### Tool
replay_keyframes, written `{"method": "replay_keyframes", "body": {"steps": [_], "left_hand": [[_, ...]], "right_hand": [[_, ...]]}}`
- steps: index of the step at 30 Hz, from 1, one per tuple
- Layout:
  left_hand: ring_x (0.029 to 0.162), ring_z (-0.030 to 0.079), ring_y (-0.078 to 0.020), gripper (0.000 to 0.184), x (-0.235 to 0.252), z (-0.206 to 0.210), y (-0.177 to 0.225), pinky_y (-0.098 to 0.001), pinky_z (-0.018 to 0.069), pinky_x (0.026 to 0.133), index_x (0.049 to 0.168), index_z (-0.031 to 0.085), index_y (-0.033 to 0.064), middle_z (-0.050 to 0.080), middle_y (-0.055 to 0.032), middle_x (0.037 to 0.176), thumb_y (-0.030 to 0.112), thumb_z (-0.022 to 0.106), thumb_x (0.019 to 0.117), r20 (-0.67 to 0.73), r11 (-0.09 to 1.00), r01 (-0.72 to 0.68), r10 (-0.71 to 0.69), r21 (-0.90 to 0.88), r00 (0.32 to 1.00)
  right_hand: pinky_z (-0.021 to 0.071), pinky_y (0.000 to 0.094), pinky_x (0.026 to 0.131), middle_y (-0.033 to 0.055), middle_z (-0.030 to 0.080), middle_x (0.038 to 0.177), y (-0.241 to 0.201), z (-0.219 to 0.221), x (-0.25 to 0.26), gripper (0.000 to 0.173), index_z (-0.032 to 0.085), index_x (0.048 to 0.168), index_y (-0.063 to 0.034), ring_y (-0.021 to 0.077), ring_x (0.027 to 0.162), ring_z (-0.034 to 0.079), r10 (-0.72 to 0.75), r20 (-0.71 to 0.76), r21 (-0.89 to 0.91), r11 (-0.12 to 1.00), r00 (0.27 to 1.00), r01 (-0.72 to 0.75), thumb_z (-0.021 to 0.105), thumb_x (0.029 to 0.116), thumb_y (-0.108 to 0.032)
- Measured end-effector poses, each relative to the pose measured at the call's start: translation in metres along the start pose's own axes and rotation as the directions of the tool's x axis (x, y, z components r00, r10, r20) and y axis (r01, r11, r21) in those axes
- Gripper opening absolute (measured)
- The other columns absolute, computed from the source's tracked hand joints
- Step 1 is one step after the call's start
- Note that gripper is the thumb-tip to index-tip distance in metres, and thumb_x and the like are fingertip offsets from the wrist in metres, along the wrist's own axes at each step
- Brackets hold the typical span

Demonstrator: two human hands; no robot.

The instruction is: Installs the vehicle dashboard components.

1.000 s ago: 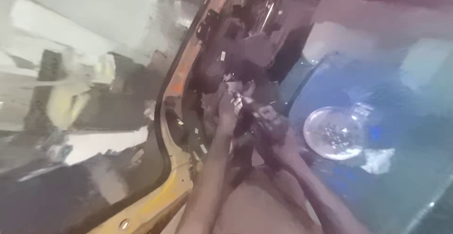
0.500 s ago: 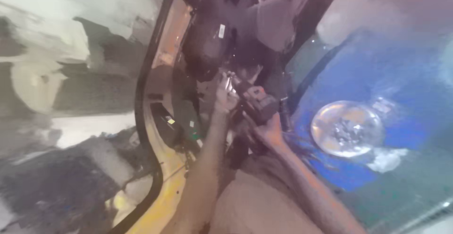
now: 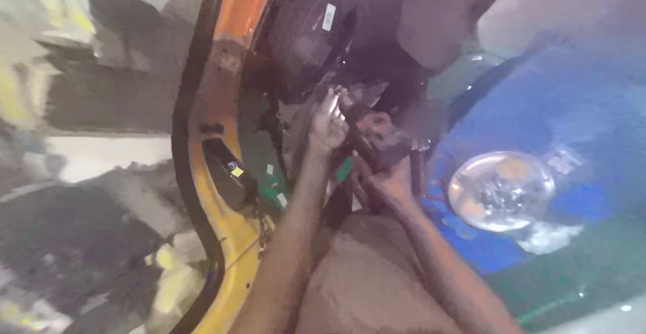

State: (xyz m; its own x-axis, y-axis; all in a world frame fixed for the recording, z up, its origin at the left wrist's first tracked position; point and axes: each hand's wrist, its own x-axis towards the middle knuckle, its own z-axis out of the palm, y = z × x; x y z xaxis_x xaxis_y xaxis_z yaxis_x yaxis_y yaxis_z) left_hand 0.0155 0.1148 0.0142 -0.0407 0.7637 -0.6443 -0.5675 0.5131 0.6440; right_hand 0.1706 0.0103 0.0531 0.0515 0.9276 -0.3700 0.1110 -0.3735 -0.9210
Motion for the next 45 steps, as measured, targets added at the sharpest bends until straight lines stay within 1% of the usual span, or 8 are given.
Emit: {"method": "replay_keyframes", "body": {"steps": [5,9,16,18,25,29,35,45], "left_hand": [[0.084,0.068,-0.0102,0.025,0.014,0.015,0.009,-0.0274,0.0592,0.069,0.115,0.061,0.0136,0.068,-0.0015,0.097,0.031,0.043,0.1088,-0.140,0.994,0.086,-0.094,-0.064,0.986],[0.093,0.064,-0.0063,0.028,0.004,0.042,0.025,-0.0240,0.0552,0.080,0.126,0.059,0.0116,0.066,0.0011,0.107,0.029,0.046,0.1091,-0.286,0.986,0.133,-0.100,0.097,0.953],[0.062,0.053,-0.0015,0.008,0.026,0.035,0.023,-0.0156,0.0480,0.055,0.104,0.061,0.0140,0.056,0.0055,0.076,0.015,0.053,0.1044,-0.354,0.978,0.078,-0.004,0.196,0.935],[0.072,0.057,-0.0027,0.012,0.017,0.029,0.019,-0.0183,0.0511,0.064,0.113,0.063,0.0144,0.061,0.0041,0.088,0.018,0.055,0.1043,-0.320,0.964,0.056,0.032,0.260,0.947],[0.095,0.060,-0.0125,0.031,0.015,0.031,0.025,-0.0319,0.0521,0.084,0.130,0.061,0.0097,0.066,-0.0058,0.115,0.028,0.053,0.1062,-0.397,0.838,0.176,0.052,0.516,0.916],[0.116,0.065,-0.0213,0.038,0.062,-0.058,-0.031,-0.0450,0.0558,0.095,0.135,0.064,0.0154,0.066,-0.0093,0.132,0.033,0.059,0.1021,-0.117,0.371,-0.020,0.343,0.928,0.932],[0.106,0.066,-0.0268,0.030,0.046,0.026,0.053,-0.0467,0.0518,0.095,0.133,0.064,0.0070,0.069,-0.0174,0.119,0.017,0.054,0.1067,-0.312,0.400,0.227,0.160,0.888,0.936],[0.097,0.068,-0.0245,0.032,0.072,0.014,0.054,-0.0412,0.0557,0.089,0.132,0.063,0.0008,0.069,-0.0198,0.113,0.019,0.053,0.1073,-0.300,0.276,0.286,0.008,0.918,0.954]], "right_hand": [[0.0624,0.0342,0.077,0.0021,0.073,0.096,-0.012,0.008,0.013,0.052,0.065,0.119,-0.0080,0.0094,0.085,0.071,0.091,-0.010,0.008,0.996,0.996,-0.091,0.088,0.0753,-0.022],[0.0587,0.0322,0.089,0.0067,0.071,0.107,-0.037,0.008,0.017,0.062,0.059,0.128,-0.0038,0.0096,0.098,0.069,0.218,0.015,-0.055,0.975,0.976,-0.217,0.087,0.0747,-0.020],[0.0587,0.0309,0.087,0.0031,0.073,0.099,-0.047,0.012,0.032,0.050,0.068,0.117,-0.0058,0.0086,0.094,0.070,0.230,0.028,-0.151,0.963,0.973,-0.223,0.084,0.0775,-0.032],[0.0537,0.0388,0.098,0.0116,0.069,0.118,-0.052,0.009,0.031,0.068,0.060,0.134,0.0001,0.0167,0.110,0.066,0.308,0.066,-0.193,0.937,0.949,-0.291,0.083,0.0803,-0.034],[0.0577,0.0243,0.090,0.0029,0.073,0.103,-0.058,0.017,0.036,0.055,0.065,0.121,-0.0005,0.0033,0.097,0.069,0.203,0.088,-0.038,0.979,0.975,-0.201,0.085,0.0746,-0.023],[0.0562,0.0286,0.092,0.0104,0.069,0.118,-0.073,0.012,0.049,0.082,0.053,0.143,0.0008,0.0098,0.104,0.067,0.375,0.187,-0.141,0.925,0.908,-0.353,0.086,0.0696,-0.016],[0.0528,0.0315,0.099,0.0141,0.066,0.125,-0.065,0.013,0.065,0.078,0.054,0.141,0.0004,0.0154,0.114,0.064,0.363,0.186,-0.221,0.921,0.913,-0.321,0.083,0.0767,-0.033],[0.0502,0.0381,0.104,0.0200,0.067,0.124,-0.063,0.014,0.074,0.073,0.052,0.140,0.0076,0.0236,0.118,0.063,0.306,0.230,-0.274,0.931,0.924,-0.240,0.079,0.0792,-0.024]]}}
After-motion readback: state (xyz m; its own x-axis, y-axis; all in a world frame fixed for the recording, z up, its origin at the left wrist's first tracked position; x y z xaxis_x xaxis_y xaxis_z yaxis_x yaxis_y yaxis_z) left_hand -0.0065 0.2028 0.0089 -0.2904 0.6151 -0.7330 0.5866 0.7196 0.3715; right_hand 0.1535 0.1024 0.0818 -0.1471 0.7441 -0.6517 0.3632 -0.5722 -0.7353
